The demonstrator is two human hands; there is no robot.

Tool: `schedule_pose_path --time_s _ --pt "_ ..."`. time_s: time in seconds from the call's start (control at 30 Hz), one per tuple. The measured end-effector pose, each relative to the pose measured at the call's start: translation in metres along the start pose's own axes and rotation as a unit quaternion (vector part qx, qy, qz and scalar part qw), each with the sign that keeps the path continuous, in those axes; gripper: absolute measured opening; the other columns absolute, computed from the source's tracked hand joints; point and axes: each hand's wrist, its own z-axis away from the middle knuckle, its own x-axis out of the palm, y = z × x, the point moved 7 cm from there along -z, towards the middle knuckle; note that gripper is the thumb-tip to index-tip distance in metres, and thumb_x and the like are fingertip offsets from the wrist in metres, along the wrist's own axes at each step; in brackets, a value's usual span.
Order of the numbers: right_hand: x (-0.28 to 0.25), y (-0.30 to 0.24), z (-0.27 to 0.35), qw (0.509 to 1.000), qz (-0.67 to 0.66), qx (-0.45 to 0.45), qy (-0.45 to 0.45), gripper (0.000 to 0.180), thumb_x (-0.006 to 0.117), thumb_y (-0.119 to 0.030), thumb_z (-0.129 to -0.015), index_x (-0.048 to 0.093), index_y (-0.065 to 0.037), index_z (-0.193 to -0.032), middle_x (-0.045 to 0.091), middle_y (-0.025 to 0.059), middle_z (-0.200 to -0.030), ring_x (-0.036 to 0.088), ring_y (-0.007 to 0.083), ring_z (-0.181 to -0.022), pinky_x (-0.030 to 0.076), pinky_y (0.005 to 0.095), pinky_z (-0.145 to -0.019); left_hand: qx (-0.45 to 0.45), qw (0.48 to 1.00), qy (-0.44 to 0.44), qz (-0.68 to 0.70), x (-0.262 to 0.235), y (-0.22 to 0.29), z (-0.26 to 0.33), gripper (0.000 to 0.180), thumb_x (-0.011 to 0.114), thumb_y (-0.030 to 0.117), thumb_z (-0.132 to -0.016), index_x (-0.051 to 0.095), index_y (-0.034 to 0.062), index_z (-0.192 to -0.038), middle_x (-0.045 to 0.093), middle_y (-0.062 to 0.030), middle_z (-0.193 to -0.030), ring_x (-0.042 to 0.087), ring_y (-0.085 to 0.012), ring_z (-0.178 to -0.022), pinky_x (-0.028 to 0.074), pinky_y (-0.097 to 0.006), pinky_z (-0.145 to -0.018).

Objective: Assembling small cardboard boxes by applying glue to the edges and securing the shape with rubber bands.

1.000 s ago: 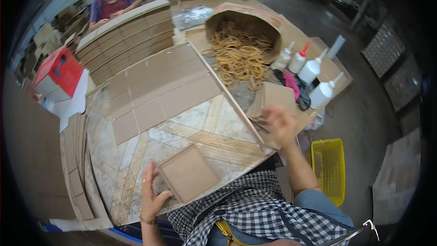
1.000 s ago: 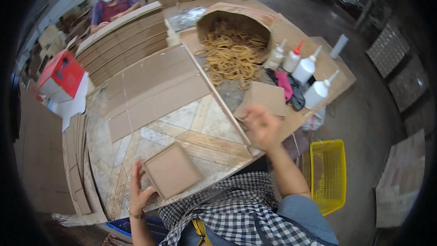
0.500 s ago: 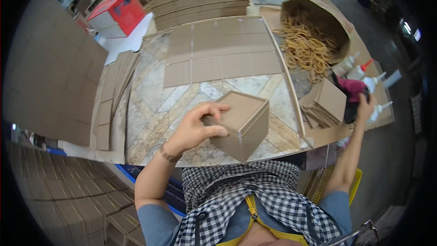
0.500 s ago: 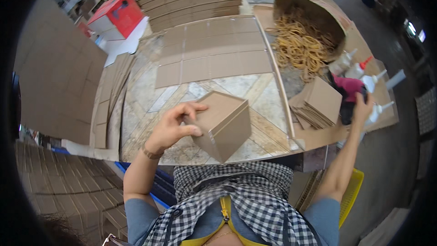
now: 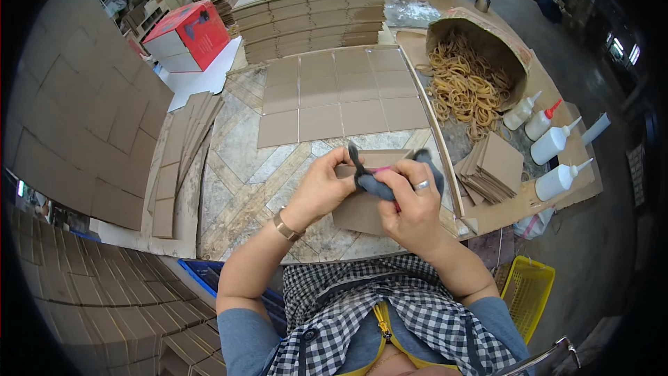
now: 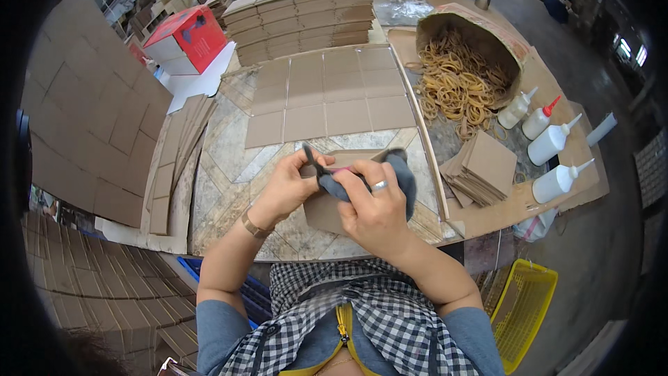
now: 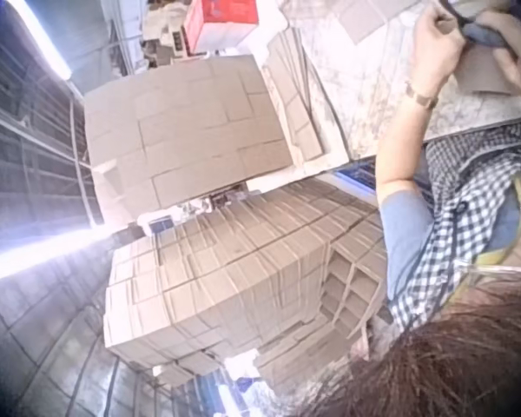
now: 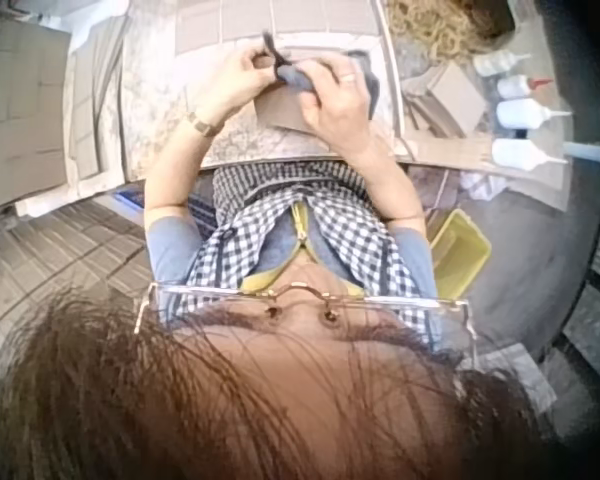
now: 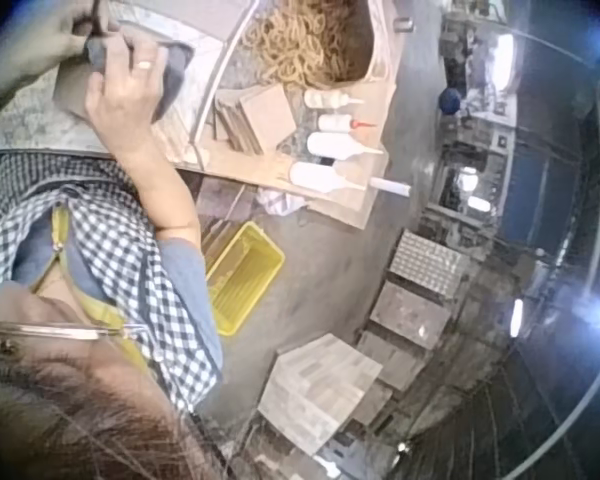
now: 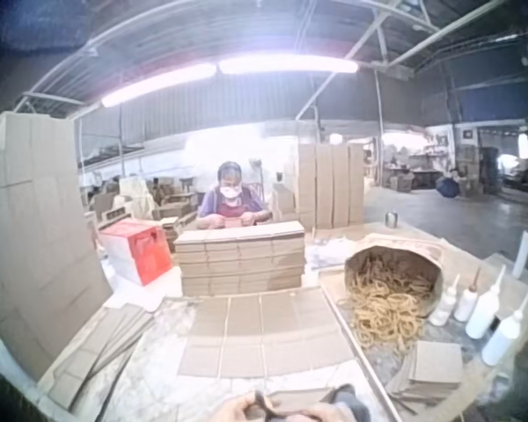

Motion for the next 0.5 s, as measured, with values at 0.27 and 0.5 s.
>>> schedule_pose_path --time_s 0.27,0.5 --pt "-0.002 -0.013 0.055 0.990 -0.041 -0.021 -0.131 0.026 0.057 0.001 -0.054 0.061 -0.003 -0.079 0.056 0.0119 -0.082 0.051 0.0290 -0.067 0.045 0.0359 -0.059 0.045 0.993 0.031 -0.101 0.004 0.006 0.000 0.026 0.073 0.018 -0.077 0.053 0.0047 -0.088 0.060 -0.0059 -0.092 0.054 -0.0114 -0.083 0.046 -0.026 -0.074" --pt "-0.111 0.048 0.060 0.998 -0.015 0.068 0.006 0.018 0.051 0.001 -0.060 0.062 -0.004 -0.072 0.060 0.0095 -0.072 0.057 0.0224 -0.065 0.046 0.0296 -0.062 -0.036 0.994 0.095 0.034 -0.037 -0.022 0.004 0.022 0.068 0.022 -0.083 0.055 0.0057 -0.090 0.059 -0.0037 -0.089 0.055 -0.0115 -0.082 0.046 -0.026 -0.071"
